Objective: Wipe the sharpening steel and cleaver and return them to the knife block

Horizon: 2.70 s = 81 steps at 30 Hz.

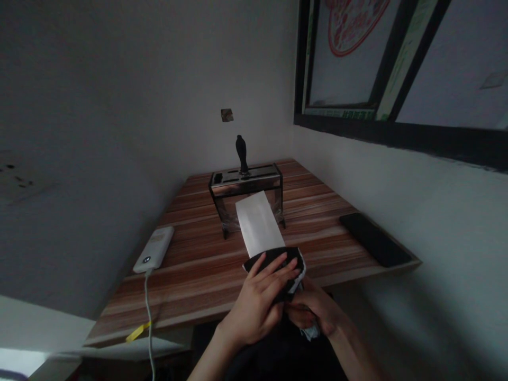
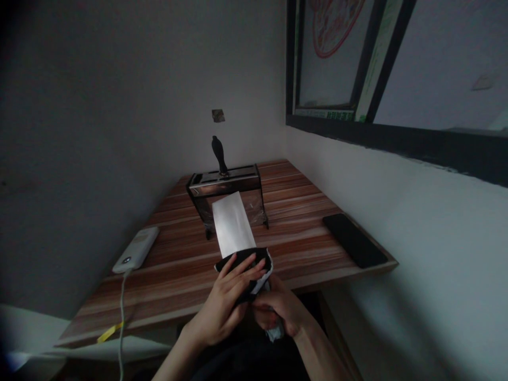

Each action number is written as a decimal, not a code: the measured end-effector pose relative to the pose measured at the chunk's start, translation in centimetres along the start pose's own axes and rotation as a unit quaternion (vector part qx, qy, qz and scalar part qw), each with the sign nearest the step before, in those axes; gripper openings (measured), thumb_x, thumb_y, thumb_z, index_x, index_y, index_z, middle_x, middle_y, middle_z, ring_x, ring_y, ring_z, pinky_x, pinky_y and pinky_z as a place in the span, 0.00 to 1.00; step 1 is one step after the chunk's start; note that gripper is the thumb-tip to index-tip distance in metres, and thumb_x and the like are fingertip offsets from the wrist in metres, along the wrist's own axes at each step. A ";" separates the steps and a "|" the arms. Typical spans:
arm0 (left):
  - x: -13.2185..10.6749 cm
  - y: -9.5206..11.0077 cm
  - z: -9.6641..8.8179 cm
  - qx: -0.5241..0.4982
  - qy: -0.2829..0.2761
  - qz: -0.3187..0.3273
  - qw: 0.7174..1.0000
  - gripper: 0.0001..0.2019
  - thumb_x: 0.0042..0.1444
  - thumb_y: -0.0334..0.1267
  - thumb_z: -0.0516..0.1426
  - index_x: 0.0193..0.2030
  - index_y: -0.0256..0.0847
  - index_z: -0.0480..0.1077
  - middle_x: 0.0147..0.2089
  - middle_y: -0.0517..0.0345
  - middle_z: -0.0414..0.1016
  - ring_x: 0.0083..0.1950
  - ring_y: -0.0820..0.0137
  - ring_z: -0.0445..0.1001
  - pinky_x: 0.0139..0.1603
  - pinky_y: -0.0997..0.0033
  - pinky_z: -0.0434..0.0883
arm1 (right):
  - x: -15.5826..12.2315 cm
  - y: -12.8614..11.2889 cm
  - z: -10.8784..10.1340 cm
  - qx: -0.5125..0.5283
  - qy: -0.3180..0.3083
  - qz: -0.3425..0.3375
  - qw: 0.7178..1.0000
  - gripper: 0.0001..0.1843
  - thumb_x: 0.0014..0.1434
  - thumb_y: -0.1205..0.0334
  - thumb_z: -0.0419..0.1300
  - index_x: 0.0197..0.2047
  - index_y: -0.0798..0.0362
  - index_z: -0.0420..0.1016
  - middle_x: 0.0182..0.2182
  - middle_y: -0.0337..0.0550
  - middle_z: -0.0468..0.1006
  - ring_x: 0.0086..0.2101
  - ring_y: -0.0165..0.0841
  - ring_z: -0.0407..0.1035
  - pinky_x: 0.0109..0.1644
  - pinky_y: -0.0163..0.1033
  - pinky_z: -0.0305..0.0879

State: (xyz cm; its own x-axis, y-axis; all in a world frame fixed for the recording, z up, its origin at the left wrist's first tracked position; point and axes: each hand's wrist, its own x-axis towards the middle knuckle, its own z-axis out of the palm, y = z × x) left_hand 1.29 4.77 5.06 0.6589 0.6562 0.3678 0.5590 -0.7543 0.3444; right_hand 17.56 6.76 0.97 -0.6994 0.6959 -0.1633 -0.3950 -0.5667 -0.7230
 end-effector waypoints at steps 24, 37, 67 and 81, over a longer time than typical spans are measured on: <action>2.5 -2.7 -1.9 0.101 0.077 -0.066 0.990 0.30 0.59 0.26 0.46 0.69 0.43 0.46 0.72 0.54 0.44 0.72 0.63 0.35 0.69 0.49 0.36 | -0.6 0.0 0.6 -0.047 -0.054 -0.009 0.997 0.15 0.48 0.61 0.65 0.31 0.52 0.59 0.11 0.21 0.56 0.09 0.16 0.43 0.13 0.24 0.42; 5.2 -6.8 -5.4 0.139 0.164 -0.088 0.973 0.26 0.64 0.32 0.44 0.69 0.44 0.44 0.72 0.52 0.40 0.72 0.65 0.35 0.69 0.51 0.39 | -0.6 0.5 1.0 -0.030 -0.065 0.002 0.997 0.15 0.47 0.63 0.65 0.29 0.52 0.60 0.12 0.22 0.57 0.09 0.16 0.45 0.11 0.23 0.43; 2.1 -1.9 -0.4 0.118 0.051 -0.036 0.991 0.31 0.58 0.28 0.47 0.68 0.42 0.46 0.71 0.54 0.45 0.72 0.61 0.37 0.69 0.48 0.38 | -0.5 0.1 0.3 -0.001 -0.030 -0.019 0.999 0.17 0.45 0.61 0.67 0.29 0.52 0.59 0.11 0.21 0.58 0.09 0.16 0.43 0.11 0.23 0.41; 0.2 0.0 0.2 0.011 -0.018 0.018 1.000 0.28 0.58 0.30 0.46 0.66 0.40 0.47 0.70 0.53 0.51 0.72 0.63 0.41 0.69 0.49 0.38 | -0.3 0.4 -0.2 0.015 0.017 -0.014 1.000 0.19 0.40 0.65 0.64 0.32 0.49 0.58 0.07 0.21 0.59 0.08 0.19 0.44 0.11 0.24 0.43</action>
State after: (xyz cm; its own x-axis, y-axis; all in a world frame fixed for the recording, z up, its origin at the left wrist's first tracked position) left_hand 1.49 4.89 4.97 0.6960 0.6284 0.3473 0.5460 -0.7774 0.3125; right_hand 17.74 6.39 0.63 -0.6669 0.7262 -0.1669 -0.4327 -0.5598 -0.7067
